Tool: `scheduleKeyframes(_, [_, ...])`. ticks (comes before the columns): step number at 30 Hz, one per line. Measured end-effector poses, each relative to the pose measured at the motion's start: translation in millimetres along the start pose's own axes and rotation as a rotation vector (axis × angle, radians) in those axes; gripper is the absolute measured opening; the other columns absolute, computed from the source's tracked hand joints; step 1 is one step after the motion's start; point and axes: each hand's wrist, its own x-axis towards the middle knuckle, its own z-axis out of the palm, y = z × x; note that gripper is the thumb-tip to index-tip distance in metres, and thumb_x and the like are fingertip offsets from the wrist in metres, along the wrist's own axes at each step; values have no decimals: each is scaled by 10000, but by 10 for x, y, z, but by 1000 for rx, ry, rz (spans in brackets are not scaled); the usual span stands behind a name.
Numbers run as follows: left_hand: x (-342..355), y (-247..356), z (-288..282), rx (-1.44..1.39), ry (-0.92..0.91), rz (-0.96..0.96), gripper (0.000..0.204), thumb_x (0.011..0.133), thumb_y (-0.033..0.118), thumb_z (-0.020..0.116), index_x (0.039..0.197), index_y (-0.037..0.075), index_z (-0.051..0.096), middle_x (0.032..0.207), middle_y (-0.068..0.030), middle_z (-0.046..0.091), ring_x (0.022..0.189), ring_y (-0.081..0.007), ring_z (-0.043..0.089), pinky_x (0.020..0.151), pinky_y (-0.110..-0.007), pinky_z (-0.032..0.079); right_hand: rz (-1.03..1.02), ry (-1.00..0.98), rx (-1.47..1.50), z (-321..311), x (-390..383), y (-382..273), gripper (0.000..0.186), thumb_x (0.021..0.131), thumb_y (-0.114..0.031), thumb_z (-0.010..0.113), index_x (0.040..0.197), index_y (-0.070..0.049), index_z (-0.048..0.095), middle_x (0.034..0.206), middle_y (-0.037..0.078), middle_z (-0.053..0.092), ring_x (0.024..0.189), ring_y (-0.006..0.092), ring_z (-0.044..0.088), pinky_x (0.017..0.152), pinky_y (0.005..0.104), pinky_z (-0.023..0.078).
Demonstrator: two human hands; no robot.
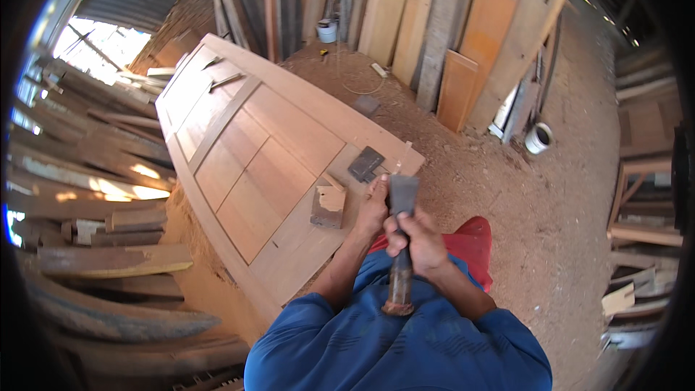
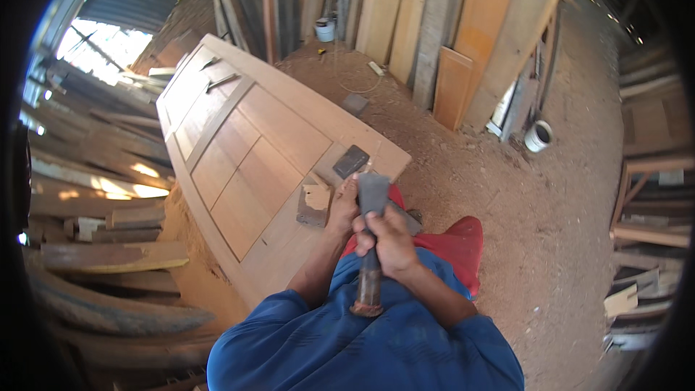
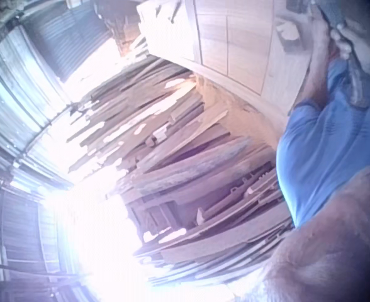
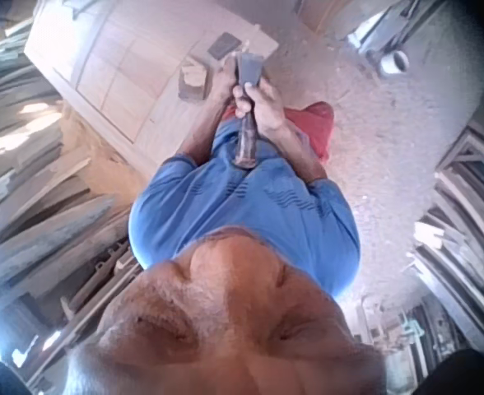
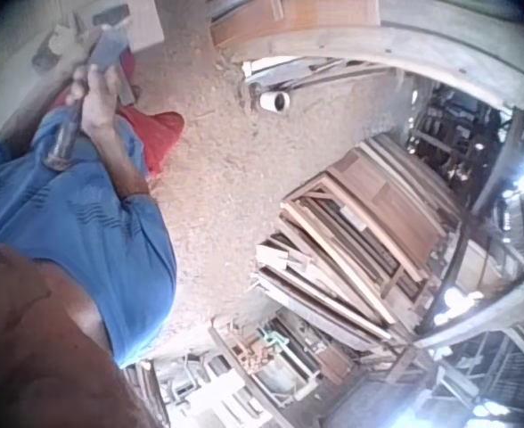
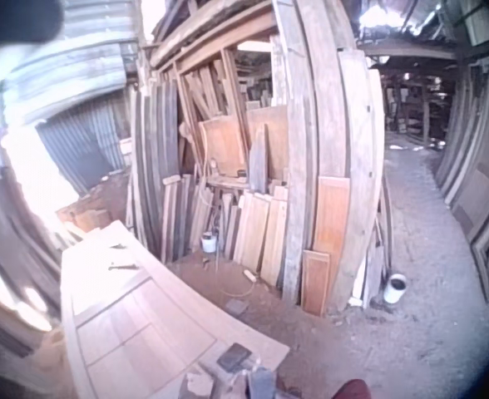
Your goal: The person walks to a workbench in a cluttered workshop and picks up a small wooden block and a metal chisel. They place the chisel on the block and use a hammer to strike the chisel's handle, likely to sharpen or adjust the tool. The person repeats this hammering action several times.
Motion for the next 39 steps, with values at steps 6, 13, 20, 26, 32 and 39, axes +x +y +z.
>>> scheduleKeyframes(6, [-195,-53,-103,83,-41,-61,264,1054,343,457,993,127,595,794,43,601,680,-24,539,576,-194,446,58,54,-30,98,-175,89,113,1048,-166,408,1137,-114,454,809,28,506,543,48,426,519,240,454])
scheduleKeyframes(13, [-231,-110,-121,174,-74,-53,268,1064,294,434,1089,80,592,836,26,622,705,-48,573,602,-199,474,31,48,-10,-67,-150,39,133,1055,-210,425,1127,-99,441,809,26,500,565,49,434,530,248,458])
scheduleKeyframes(20, [37,-213,352,296,-2,-119,287,1069,289,411,1066,63,587,819,13,633,706,-55,589,608,-202,484,15,66,47,-401,-87,-342,168,1054,-235,437,1138,-90,437,813,36,492,570,66,443,534,256,449])
scheduleKeyframes(26, [52,-302,871,581,-310,-209,523,1048,492,344,759,105,545,599,14,512,499,-71,447,456,-225,345,-412,167,120,-848,60,-1305,253,1025,-309,510,1168,-111,442,743,37,503,516,69,457,469,240,428])
scheduleKeyframes(32, [795,-473,1445,472,-170,-382,419,1054,408,405,773,110,493,570,61,351,482,-45,327,444,-222,280,-523,632,78,-2502,316,-2938,150,999,-221,534,964,-88,473,758,7,531,529,76,459,457,245,427])
scheduleKeyframes(39, [2090,-689,2084,557,-279,-106,356,1043,368,456,859,88,577,621,36,464,531,-84,436,506,-260,383,-434,1384,-363,-5369,-1041,-2361,257,945,-287,551,774,-101,505,617,-5,455,486,112,405,442,307,349])
